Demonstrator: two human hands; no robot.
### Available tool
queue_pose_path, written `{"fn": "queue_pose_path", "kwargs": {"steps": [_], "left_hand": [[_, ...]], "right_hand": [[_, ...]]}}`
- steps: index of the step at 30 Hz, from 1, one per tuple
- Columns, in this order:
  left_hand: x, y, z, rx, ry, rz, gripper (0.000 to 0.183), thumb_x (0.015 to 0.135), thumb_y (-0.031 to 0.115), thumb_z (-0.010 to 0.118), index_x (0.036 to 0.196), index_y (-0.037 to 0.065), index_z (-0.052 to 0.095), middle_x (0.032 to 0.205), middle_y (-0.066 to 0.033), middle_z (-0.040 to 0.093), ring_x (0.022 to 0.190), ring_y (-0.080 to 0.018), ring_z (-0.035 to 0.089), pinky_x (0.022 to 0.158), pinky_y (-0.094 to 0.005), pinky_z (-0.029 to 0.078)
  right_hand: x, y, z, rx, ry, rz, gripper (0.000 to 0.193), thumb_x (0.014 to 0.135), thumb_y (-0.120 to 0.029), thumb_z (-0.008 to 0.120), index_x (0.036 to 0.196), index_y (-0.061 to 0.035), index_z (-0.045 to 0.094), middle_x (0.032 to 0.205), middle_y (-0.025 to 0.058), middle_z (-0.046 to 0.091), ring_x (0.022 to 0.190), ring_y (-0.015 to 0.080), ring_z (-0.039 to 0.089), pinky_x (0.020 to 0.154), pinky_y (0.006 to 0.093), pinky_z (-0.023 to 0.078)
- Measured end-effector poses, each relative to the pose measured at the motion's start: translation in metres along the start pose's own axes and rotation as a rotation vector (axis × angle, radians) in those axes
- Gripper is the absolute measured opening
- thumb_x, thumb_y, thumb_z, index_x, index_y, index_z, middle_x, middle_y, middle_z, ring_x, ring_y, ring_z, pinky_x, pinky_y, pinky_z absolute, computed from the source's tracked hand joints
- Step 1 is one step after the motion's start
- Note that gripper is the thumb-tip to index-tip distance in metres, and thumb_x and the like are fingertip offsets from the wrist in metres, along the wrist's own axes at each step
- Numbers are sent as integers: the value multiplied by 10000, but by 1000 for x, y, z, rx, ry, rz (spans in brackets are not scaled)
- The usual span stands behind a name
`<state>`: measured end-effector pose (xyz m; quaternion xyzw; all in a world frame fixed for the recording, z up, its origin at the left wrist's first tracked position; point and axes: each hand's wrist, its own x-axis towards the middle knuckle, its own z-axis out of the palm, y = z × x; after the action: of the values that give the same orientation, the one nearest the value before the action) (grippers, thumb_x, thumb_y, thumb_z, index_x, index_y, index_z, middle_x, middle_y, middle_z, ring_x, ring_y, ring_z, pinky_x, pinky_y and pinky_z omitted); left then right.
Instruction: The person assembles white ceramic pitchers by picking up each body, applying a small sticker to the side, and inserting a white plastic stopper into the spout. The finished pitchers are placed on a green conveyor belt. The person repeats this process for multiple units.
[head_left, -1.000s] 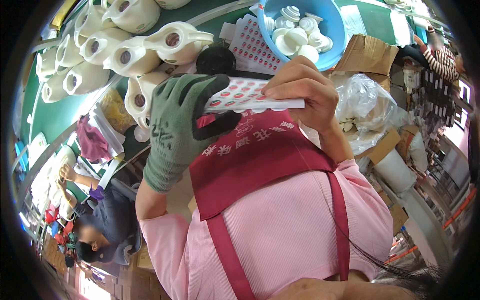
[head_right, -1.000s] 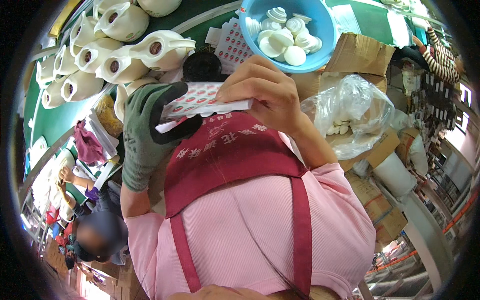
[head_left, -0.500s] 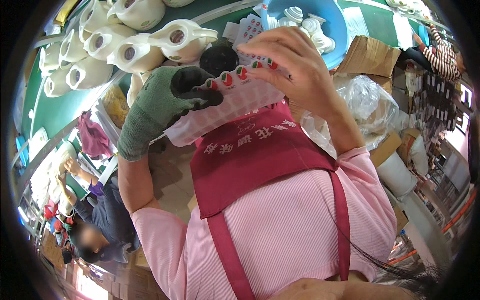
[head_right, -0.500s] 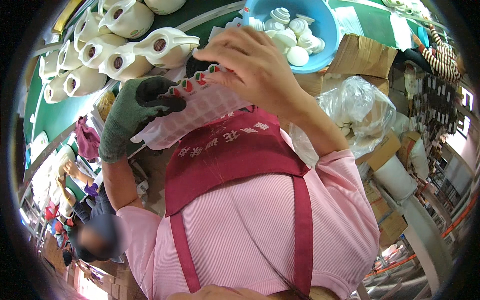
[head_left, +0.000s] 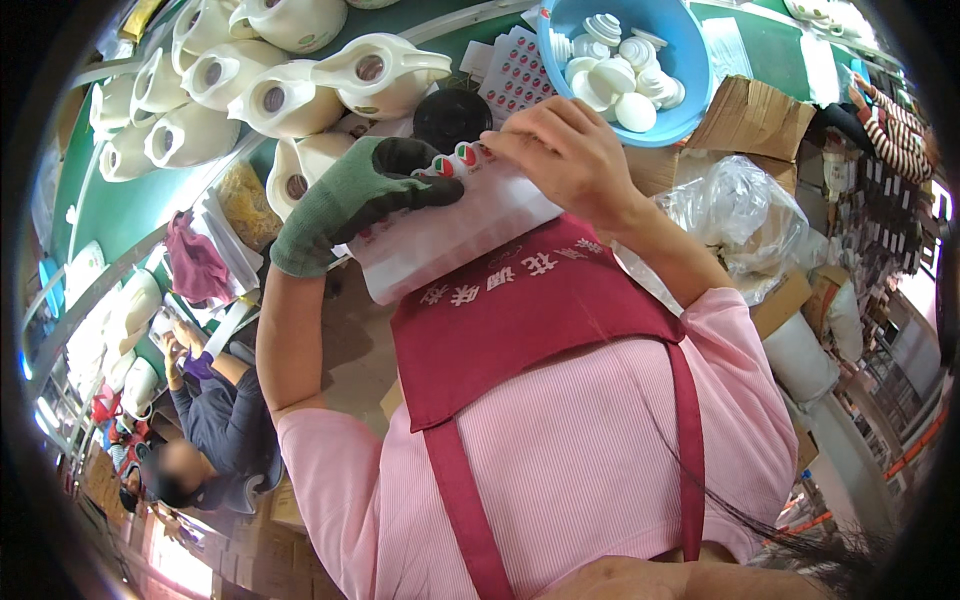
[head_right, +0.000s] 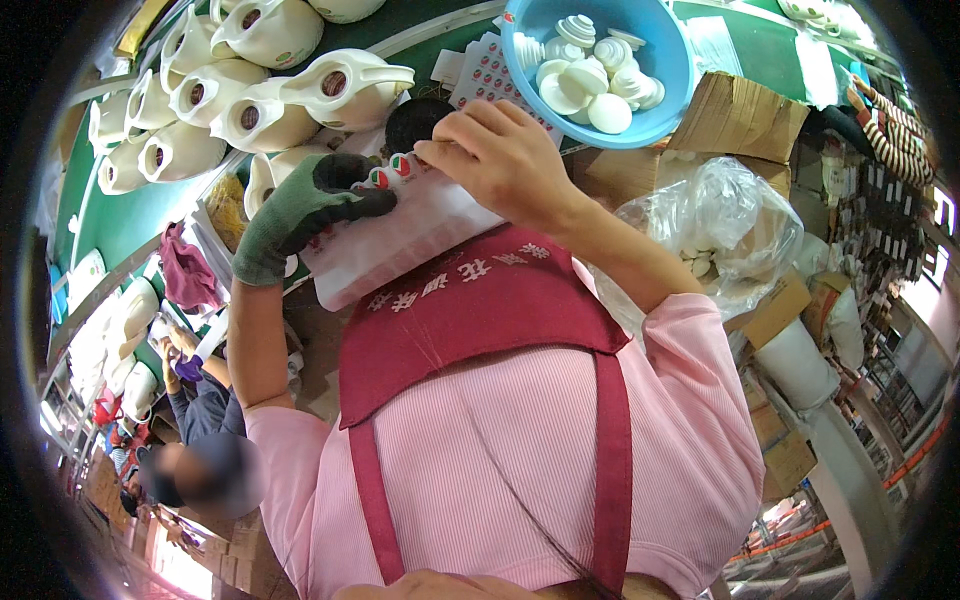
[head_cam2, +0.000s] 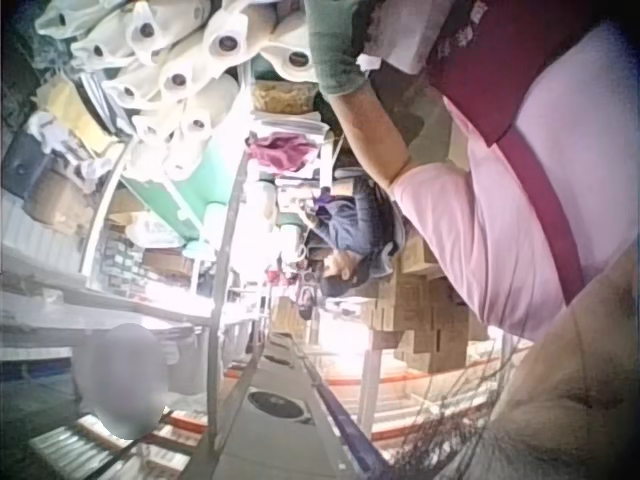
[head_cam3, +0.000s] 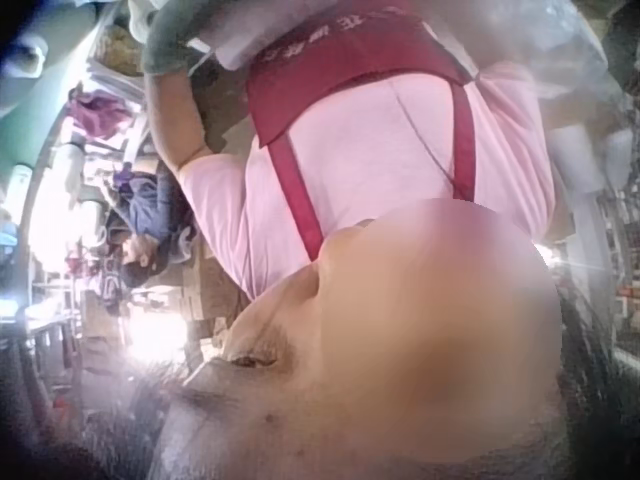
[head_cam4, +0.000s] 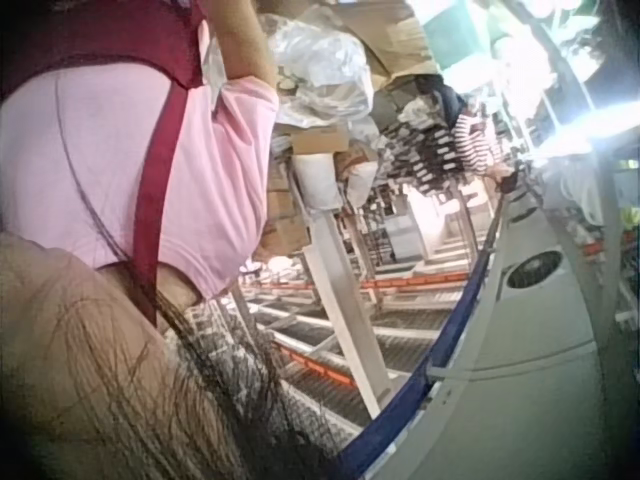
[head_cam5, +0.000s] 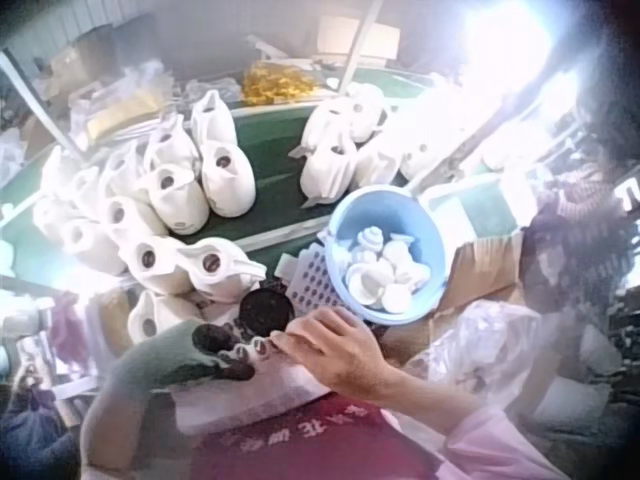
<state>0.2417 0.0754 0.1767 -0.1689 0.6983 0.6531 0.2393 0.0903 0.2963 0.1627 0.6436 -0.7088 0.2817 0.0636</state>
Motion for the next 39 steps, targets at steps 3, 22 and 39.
{"fn": "queue_pose_path", "kwargs": {"steps": [3,22,39], "left_hand": [[13,-38,-4,379,-18,510,229,893,130,726,1085,5,733,975,-125,689,816,-199,623,762,-322,514],[58,-58,-3,104,-108,-273,424,930,373,742,1080,-22,705,886,-26,673,813,-110,570,772,-298,490],[175,-52,-147,1054,225,-227,852,695,347,804,1471,148,515,1364,-218,589,1221,-393,597,1032,-478,478]], "right_hand": [[-10,-1,10,-33,-18,-20,187,775,-128,725,961,-140,750,936,-21,597,884,161,593,740,307,493],[-35,16,8,877,11,511,142,864,-65,763,1002,-97,750,940,7,659,812,109,620,680,247,494],[-58,67,19,1770,198,1361,240,970,-230,691,1184,-130,651,1180,-28,665,1058,72,615,912,260,439]]}}
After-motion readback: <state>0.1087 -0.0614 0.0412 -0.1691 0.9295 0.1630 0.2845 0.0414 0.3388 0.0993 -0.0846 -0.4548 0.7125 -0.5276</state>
